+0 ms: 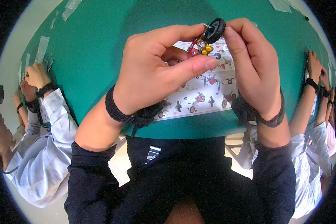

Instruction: Assemble a small toy motorcycle model using a manual and small tools.

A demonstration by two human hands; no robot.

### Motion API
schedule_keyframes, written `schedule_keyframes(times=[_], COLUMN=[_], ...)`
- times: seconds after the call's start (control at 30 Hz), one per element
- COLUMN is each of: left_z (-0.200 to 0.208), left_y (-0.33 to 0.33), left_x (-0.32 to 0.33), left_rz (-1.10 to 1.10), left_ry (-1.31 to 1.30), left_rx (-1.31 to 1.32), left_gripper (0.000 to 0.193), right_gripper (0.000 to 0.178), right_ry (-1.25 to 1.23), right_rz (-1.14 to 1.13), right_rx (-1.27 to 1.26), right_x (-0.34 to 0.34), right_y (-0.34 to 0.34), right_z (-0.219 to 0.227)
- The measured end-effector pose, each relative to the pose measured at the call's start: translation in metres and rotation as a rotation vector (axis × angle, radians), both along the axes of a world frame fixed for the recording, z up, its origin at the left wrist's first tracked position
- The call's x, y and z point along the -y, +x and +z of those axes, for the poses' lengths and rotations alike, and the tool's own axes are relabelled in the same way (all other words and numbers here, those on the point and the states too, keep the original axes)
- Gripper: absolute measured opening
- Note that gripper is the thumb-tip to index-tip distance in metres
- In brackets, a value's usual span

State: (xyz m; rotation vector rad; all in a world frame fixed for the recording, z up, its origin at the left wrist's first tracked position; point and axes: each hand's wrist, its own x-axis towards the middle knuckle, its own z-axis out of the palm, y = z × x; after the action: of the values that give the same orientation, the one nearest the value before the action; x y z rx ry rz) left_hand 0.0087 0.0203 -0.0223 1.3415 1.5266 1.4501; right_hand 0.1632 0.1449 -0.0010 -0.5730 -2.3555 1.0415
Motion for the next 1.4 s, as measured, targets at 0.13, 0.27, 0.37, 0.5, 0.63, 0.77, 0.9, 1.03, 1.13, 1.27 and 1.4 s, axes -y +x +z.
schedule_keyframes(times=[0.13, 0.27, 0.37, 0.5, 0.63, 0.77, 0.9, 1.03, 1.13, 1.27, 1.4], left_z=[0.0, 0.0, -0.002, -0.003, -0.003, -0.006, -0.004, -0.001, -0.002, -0.003, 0.0], left_y=[-0.001, -0.002, -0.001, -0.004, -0.003, -0.002, -0.002, 0.0, -0.001, -0.002, 0.003], left_x=[-0.001, -0.001, -0.004, -0.003, -0.003, -0.004, -0.005, -0.003, -0.002, -0.004, -0.005], left_rz=[-0.006, -0.019, -0.025, -0.032, -0.025, -0.023, -0.007, -0.008, -0.006, -0.009, 0.002], left_ry=[-0.019, -0.046, -0.043, -0.05, -0.006, 0.022, -0.031, -0.046, -0.028, 0.019, -0.02], left_rx=[0.083, 0.072, 0.045, 0.04, 0.027, 0.031, 0.06, 0.085, 0.034, -0.047, 0.028], left_gripper=[0.045, 0.045, 0.045, 0.046, 0.045, 0.044, 0.044, 0.045, 0.046, 0.046, 0.046], right_gripper=[0.01, 0.007, 0.006, 0.006, 0.007, 0.012, 0.013, 0.012, 0.012, 0.013, 0.013], right_ry=[-0.177, 0.07, 0.5, 0.546, 0.269, 0.07, -0.105, -0.01, 0.042, 0.083, 0.058], right_rz=[-0.011, 0.017, 0.094, 0.05, -0.009, 0.011, -0.001, -0.015, -0.02, -0.001, 0.006], right_rx=[-0.067, 0.069, -0.072, -0.071, 0.077, 0.094, -0.102, 0.056, 0.044, 0.022, -0.036], right_x=[0.004, -0.003, -0.012, -0.006, 0.0, -0.003, 0.001, -0.004, -0.005, -0.009, -0.008], right_y=[-0.001, 0.004, -0.002, -0.005, -0.001, 0.002, -0.003, 0.004, 0.003, 0.005, 0.003], right_z=[-0.003, 0.0, 0.001, 0.004, 0.002, 0.001, -0.009, -0.008, -0.009, -0.01, -0.012])
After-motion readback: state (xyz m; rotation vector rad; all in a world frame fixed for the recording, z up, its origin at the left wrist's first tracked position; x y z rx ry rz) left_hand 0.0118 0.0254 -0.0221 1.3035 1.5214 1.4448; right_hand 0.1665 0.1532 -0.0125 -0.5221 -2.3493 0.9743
